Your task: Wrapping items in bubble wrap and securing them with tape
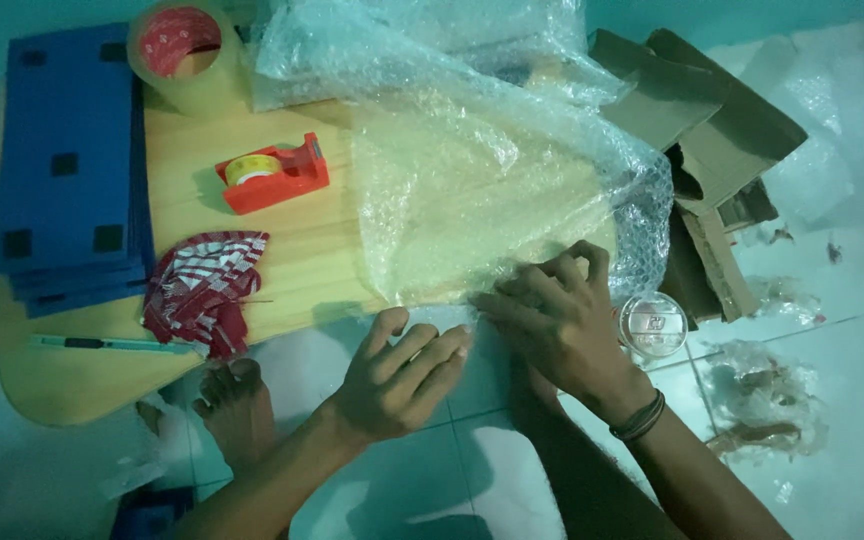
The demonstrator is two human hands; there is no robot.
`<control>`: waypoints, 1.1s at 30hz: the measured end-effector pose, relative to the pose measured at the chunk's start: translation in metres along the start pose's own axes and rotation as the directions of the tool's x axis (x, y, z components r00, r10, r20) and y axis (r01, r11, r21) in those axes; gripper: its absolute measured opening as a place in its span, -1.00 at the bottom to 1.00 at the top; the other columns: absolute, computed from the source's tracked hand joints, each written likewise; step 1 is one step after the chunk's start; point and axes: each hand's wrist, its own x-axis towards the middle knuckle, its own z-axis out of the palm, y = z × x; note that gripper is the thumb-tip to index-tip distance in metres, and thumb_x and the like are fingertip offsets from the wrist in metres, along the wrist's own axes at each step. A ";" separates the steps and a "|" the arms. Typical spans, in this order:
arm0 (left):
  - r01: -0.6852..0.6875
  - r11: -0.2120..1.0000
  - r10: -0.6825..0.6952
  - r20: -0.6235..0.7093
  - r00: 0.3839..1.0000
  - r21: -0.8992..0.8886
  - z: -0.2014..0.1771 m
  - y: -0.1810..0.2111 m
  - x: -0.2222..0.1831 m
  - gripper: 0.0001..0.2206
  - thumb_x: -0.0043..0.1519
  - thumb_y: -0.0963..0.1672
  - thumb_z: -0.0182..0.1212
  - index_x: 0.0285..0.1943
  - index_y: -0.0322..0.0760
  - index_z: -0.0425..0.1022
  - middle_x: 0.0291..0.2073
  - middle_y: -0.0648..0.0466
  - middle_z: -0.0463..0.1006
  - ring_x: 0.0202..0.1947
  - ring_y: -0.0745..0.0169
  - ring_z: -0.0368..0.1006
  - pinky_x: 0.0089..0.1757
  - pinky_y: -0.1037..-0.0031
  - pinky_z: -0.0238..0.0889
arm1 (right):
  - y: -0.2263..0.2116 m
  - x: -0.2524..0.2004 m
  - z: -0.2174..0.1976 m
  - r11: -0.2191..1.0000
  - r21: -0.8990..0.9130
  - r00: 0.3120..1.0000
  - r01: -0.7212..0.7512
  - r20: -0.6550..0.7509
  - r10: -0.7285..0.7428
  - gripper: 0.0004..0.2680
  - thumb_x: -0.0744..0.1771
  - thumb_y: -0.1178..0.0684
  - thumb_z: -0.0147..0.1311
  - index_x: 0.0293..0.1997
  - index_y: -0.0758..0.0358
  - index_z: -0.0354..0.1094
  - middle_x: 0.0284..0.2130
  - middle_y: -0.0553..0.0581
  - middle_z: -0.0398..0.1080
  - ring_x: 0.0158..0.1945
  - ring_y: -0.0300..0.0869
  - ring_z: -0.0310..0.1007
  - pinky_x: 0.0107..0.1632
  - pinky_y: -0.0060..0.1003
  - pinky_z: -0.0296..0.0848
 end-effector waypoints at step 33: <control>0.022 0.988 -0.043 0.136 0.990 0.151 -0.007 -0.018 0.008 -0.95 0.28 -0.26 0.27 -0.18 -0.31 0.61 -0.33 -0.01 0.43 -0.30 0.05 0.38 -0.15 0.00 0.17 | -0.030 -0.004 0.001 0.997 0.005 0.989 -0.074 -0.126 0.074 -0.90 0.35 -0.05 0.18 -0.20 0.07 0.53 -0.22 0.04 0.54 -0.02 0.05 0.48 0.12 0.19 0.29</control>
